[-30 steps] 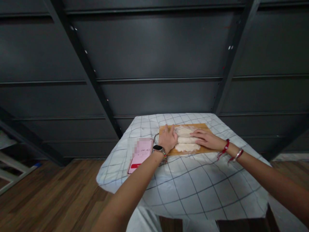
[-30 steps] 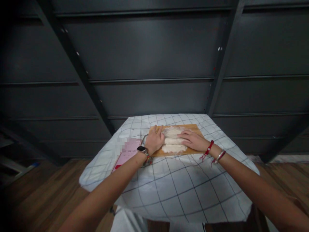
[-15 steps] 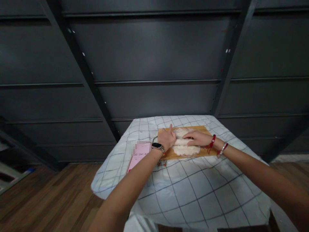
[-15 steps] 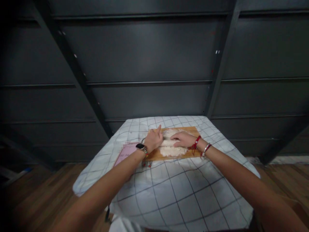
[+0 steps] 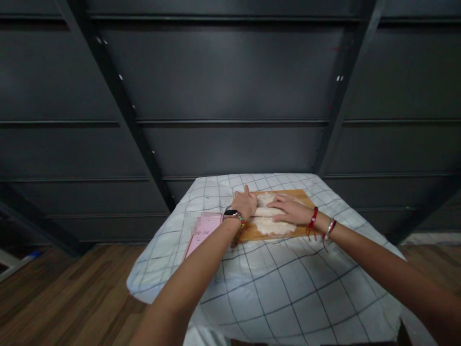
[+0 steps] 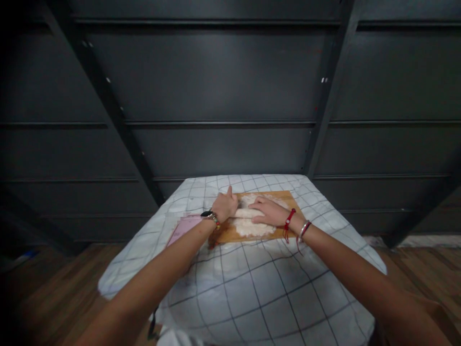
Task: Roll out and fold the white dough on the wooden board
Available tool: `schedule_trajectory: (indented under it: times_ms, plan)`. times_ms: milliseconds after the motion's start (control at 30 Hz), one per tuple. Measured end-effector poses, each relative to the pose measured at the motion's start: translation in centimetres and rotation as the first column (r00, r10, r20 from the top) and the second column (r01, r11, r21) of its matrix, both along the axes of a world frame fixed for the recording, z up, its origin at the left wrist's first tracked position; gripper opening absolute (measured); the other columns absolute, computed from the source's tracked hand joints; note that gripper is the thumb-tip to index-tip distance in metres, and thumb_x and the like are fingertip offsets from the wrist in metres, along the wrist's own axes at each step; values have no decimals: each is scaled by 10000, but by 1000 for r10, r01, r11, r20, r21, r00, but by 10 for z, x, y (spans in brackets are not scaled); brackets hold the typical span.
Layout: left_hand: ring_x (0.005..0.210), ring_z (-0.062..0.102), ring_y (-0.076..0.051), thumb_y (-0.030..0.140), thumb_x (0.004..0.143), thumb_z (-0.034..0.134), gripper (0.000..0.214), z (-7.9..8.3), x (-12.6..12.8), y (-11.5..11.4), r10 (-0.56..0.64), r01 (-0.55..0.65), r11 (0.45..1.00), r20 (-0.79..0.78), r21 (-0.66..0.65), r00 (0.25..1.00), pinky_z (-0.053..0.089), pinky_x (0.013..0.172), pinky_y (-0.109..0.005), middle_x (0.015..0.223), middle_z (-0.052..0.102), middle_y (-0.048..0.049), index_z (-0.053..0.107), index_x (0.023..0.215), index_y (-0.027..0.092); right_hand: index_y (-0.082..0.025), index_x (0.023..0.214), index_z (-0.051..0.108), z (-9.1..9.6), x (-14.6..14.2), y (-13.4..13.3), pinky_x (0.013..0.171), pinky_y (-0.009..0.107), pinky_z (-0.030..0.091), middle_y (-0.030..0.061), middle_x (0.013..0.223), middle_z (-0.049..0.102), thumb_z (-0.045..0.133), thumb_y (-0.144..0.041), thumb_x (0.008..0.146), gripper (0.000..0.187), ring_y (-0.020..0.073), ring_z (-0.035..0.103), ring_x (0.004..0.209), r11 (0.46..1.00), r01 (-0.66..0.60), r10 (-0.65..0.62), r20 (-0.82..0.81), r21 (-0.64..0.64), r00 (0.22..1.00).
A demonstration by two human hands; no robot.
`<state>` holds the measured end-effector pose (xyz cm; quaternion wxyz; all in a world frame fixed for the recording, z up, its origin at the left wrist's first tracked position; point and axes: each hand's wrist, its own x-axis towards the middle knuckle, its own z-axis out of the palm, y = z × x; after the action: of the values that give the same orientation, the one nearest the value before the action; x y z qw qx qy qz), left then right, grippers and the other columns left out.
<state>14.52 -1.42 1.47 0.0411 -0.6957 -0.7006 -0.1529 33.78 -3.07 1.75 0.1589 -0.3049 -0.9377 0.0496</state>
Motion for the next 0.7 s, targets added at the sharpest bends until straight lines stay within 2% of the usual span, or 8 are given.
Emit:
schedule_trajectory:
  times_ms: [67, 167, 333, 433, 567, 700]
  plan:
    - [936, 623, -260, 331, 928, 227, 544, -1, 0, -7, 20, -21, 999, 21, 43, 1000, 465, 729, -337, 1115, 573, -185, 291, 1435, 143, -131, 1116, 620, -1, -5, 4, 853, 379, 440, 112, 983, 578, 617, -382, 819, 389, 232, 531, 946, 1000, 26, -26, 12, -17, 1000]
    - [965, 593, -246, 319, 931, 251, 541, -6, -4, -15, -90, 92, 989, -19, 120, 996, 446, 789, -343, 1095, 558, -151, 251, 1450, 163, -136, 1047, 639, -5, -9, 13, 838, 367, 443, 103, 966, 588, 613, -353, 825, 312, 222, 538, 925, 999, 32, -31, 6, -43, 999]
    - [1010, 534, -243, 259, 920, 273, 563, -16, -12, -19, -187, 196, 966, -70, 170, 980, 388, 896, -376, 1045, 580, -151, 210, 1453, 86, -108, 1091, 623, -10, -14, 19, 816, 361, 448, 119, 972, 575, 677, -438, 757, 472, 233, 529, 919, 999, 10, -10, 11, -34, 1000]
    - [1035, 510, -243, 243, 919, 261, 563, -19, -13, -21, -239, 250, 952, -80, 174, 968, 363, 930, -388, 1051, 586, -161, 210, 1445, 50, -143, 966, 663, -12, -18, 18, 787, 350, 450, 91, 911, 576, 643, -423, 792, 330, 213, 533, 864, 1000, -23, 23, -12, -6, 1000]
    - [1065, 500, -239, 236, 913, 275, 559, -18, -12, -24, -239, 253, 953, -102, 166, 966, 346, 954, -381, 1101, 584, -161, 227, 1438, 51, -145, 883, 668, -13, -20, 17, 769, 341, 448, 84, 870, 570, 591, -359, 839, 232, 206, 527, 839, 997, -55, 55, -4, 45, 998]
    - [1079, 502, -243, 237, 912, 283, 556, -15, -9, -25, -211, 226, 963, -108, 147, 971, 356, 941, -372, 1135, 580, -167, 236, 1437, 59, -127, 862, 675, -10, -20, 17, 761, 337, 443, 91, 852, 572, 557, -340, 862, 244, 203, 528, 820, 998, -52, 52, -9, 45, 999]
